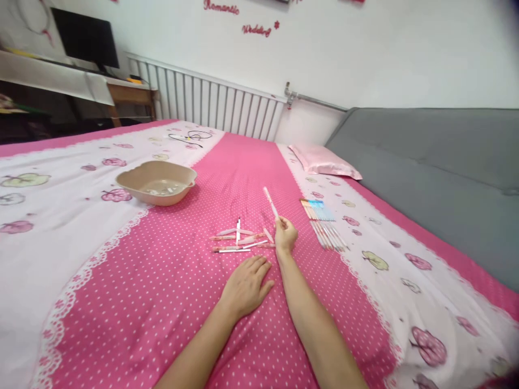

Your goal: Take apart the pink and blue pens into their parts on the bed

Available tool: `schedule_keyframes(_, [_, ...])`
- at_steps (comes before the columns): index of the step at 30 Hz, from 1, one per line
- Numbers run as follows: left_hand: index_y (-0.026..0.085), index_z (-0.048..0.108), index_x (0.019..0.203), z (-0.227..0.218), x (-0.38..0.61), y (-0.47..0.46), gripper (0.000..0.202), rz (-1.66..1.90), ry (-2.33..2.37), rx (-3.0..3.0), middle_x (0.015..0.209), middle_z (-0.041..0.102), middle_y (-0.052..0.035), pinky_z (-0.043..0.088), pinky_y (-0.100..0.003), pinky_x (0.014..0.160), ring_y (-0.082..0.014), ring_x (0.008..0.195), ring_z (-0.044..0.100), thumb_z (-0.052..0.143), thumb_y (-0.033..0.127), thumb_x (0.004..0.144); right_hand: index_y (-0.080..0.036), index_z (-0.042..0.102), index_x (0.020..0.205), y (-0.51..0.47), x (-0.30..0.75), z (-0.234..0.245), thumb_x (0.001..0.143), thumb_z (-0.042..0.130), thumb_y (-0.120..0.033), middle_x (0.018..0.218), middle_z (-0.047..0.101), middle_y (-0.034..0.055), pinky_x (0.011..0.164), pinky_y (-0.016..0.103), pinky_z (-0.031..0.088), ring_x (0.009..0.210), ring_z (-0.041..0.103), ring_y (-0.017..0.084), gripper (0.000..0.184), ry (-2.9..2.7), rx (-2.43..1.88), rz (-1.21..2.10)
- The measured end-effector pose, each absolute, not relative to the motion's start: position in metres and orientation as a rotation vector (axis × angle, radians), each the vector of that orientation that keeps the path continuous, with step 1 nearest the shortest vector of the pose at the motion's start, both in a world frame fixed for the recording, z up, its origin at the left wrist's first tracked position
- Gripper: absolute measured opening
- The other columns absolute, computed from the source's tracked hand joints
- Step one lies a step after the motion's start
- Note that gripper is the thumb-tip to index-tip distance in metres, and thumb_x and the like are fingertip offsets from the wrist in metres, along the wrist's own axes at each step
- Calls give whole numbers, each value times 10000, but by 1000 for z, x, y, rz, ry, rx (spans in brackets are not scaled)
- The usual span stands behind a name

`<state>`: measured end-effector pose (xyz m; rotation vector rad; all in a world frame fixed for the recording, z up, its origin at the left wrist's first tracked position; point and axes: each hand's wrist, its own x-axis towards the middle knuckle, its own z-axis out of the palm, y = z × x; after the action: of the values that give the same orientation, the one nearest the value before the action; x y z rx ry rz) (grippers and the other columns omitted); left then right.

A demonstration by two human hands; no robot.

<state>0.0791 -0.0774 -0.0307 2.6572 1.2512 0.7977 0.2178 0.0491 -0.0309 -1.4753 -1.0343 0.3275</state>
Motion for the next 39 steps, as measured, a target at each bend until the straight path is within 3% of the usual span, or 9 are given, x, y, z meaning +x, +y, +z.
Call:
schedule_keyframes(11, [143, 549, 1188, -33, 78, -66, 429, 705, 1274, 2704, 1235, 564, -90, 355, -424, 1013, -238, 1151, 488, 365, 402, 899, -147, 708, 916, 19, 349, -4, 729, 546, -382, 890, 708, 87, 790, 307, 426, 823, 620, 217, 341, -864, -1705, 17])
schedule_keyframes(17, [152, 566, 1162, -33, 79, -65, 407, 707, 1276, 2715, 1223, 571, -91, 360, -425, 1006, -235, 1138, 500, 376, 392, 895, -150, 704, 949, 6, 430, -24, 729, 558, -368, 907, 703, 88, 775, 313, 442, 851, 622, 238, 343, -628, -1901, 5])
schedule_keyframes(21, [154, 565, 1160, -32, 79, -64, 399, 688, 1285, 2734, 1217, 575, -87, 361, -419, 1006, -232, 1142, 495, 370, 382, 896, -149, 640, 1010, 1, 464, -48, 817, 539, -343, 979, 660, 67, 786, 338, 471, 876, 609, 196, 292, -550, -1998, 89])
schedule_keyframes(28, [166, 567, 1148, -32, 79, -64, 384, 714, 1274, 2739, 1203, 582, -82, 370, -413, 996, -227, 1127, 505, 373, 380, 895, -166, 552, 1093, 0, 481, -66, 865, 507, -337, 1117, 565, 72, 803, 383, 485, 945, 570, 183, 288, -569, -2141, 194])
schedule_keyframes(39, [162, 567, 1150, -32, 80, -64, 381, 704, 1286, 2737, 1211, 578, -84, 372, -421, 997, -230, 1132, 502, 380, 371, 892, -226, 710, 968, 1, 472, -60, 722, 545, -462, 992, 686, 110, 749, 349, 457, 882, 619, 271, 379, -585, -2262, 116])
